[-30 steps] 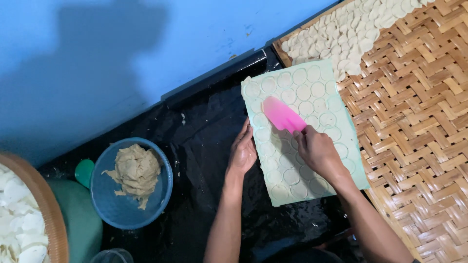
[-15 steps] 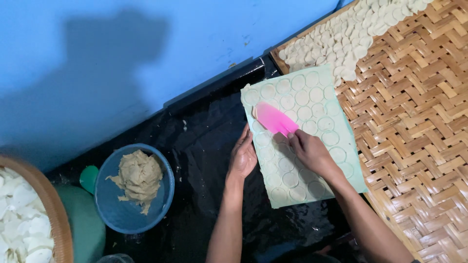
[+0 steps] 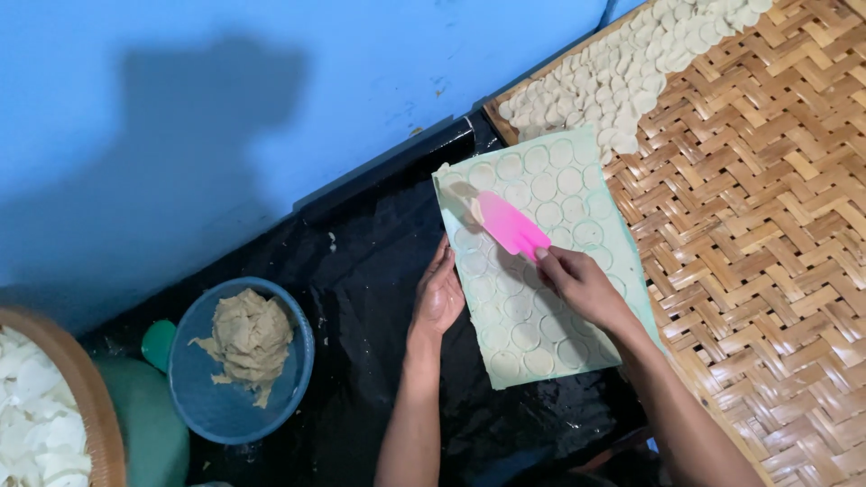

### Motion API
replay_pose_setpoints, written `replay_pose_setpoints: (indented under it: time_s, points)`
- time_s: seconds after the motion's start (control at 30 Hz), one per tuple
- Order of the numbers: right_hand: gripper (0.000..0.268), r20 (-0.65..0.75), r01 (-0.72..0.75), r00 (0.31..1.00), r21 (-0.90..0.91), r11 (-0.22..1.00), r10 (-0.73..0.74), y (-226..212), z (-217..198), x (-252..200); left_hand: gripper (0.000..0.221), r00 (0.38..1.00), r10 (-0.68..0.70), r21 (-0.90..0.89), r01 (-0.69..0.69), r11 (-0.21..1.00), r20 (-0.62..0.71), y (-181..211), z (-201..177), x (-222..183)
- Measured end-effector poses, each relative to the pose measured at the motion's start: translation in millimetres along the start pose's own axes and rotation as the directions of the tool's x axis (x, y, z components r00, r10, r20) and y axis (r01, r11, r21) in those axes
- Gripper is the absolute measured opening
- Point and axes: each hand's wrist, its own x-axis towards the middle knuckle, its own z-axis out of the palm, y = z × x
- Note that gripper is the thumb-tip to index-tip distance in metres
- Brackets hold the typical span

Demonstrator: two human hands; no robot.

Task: Cutting out circular pieces of dough and placing them on a tray for drying.

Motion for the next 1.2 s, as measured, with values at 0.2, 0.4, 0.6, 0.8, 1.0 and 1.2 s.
replay_pose_setpoints:
  time_s: [0.2, 0.4, 0.6, 0.8, 1.0, 1.2]
  points:
    - [0.049, -0.004, 0.007, 1.0, 0.049, 0.999, -0.007, 5.1, -22.8, -16.7, 0.055, 1.0, -0.006, 0.041, 0.004, 0.999, 0.03, 5.8, 15.3, -3.1]
    - [0.049, 0.078, 0.068, 0.994, 0.04, 0.997, -0.071, -3.5, -24.1, -31.2, 0.053, 0.999, -0.004, 0.04, 0.002, 0.999, 0.042, 10.0, 24.8, -4.6]
    - [0.05, 0.109, 0.071, 0.992, -0.002, 0.997, -0.07, -43.5, -19.7, -37.0, 0.06, 0.999, -0.025, -0.102, 0.029, 0.994, 0.045, 9.6, 23.0, -4.8]
    - [0.047, 0.12, 0.102, 0.988, -0.05, 0.993, -0.096, -86.3, -7.1, -27.6, 0.059, 0.999, 0.018, -0.062, -0.015, 0.998, 0.045, -0.7, -0.8, -0.9]
    - [0.046, 0.116, 0.127, 0.986, -0.065, 0.99, -0.119, -104.6, -13.8, -23.8, 0.054, 0.999, 0.017, -0.088, -0.013, 0.996, 0.048, 2.5, 5.3, -3.1]
    - [0.041, -0.14, 0.015, 0.989, -0.194, 0.981, -0.043, -52.0, -58.2, -7.0, 0.053, 0.995, 0.012, -0.068, -0.005, 0.998, 0.102, 5.6, 12.9, -5.0]
